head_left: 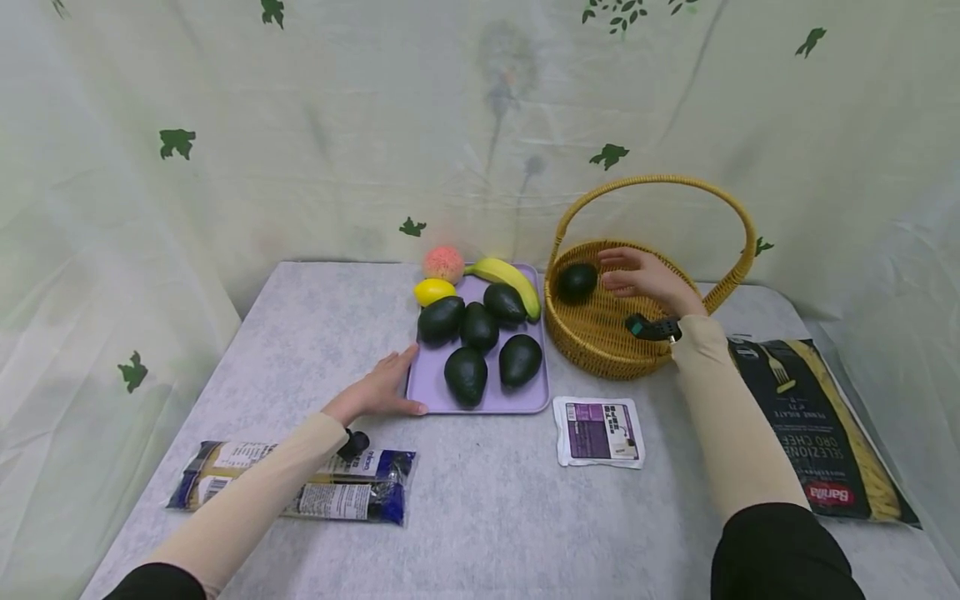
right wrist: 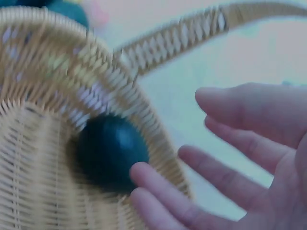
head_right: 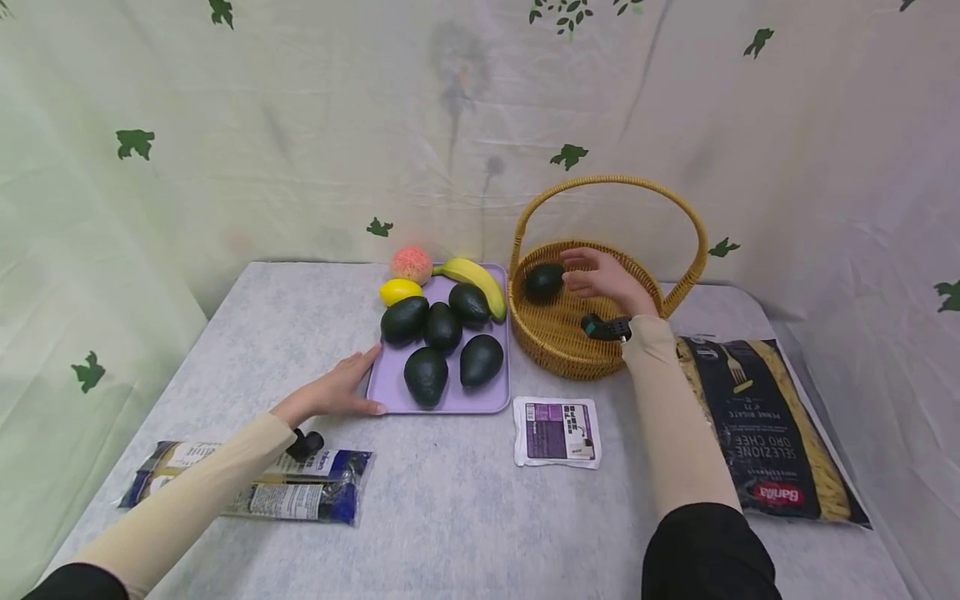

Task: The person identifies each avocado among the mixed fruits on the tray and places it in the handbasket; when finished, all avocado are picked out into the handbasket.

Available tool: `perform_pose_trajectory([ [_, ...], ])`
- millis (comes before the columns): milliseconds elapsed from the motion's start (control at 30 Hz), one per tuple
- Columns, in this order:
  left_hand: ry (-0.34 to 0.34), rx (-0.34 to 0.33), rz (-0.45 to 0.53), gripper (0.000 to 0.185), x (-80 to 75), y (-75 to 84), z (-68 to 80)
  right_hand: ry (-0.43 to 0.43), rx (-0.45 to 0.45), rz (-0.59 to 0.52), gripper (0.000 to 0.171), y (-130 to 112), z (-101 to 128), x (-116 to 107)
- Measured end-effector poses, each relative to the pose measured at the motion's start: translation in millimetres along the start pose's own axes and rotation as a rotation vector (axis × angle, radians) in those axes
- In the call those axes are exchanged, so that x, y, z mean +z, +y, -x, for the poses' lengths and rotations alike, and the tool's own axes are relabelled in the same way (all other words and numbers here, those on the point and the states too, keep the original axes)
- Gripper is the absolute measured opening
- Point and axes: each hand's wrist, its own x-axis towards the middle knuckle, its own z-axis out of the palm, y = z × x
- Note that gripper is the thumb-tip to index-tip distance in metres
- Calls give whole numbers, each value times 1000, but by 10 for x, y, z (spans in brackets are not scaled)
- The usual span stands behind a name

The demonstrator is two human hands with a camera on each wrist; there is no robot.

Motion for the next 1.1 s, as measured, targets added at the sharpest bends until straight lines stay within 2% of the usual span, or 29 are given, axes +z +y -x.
perform_pose_trajectory([
  [300,5,10,-5,104,5,-17,-24,-66,20,1,48,-311,240,152],
  [567,7,2,-4,104,9,-18,-6,-235,-62,-6,49,-498,418,440],
  [800,6,-3,-2,104,10,-9,0,-353,-42,47,51,-433,463,736],
  [967,9,3,-1,104,13,-9,0,-386,-11,57,54,-318,451,925],
  [1100,9,16,-2,103,9,-14,-2,-390,-23,91,58,-268,419,1056],
])
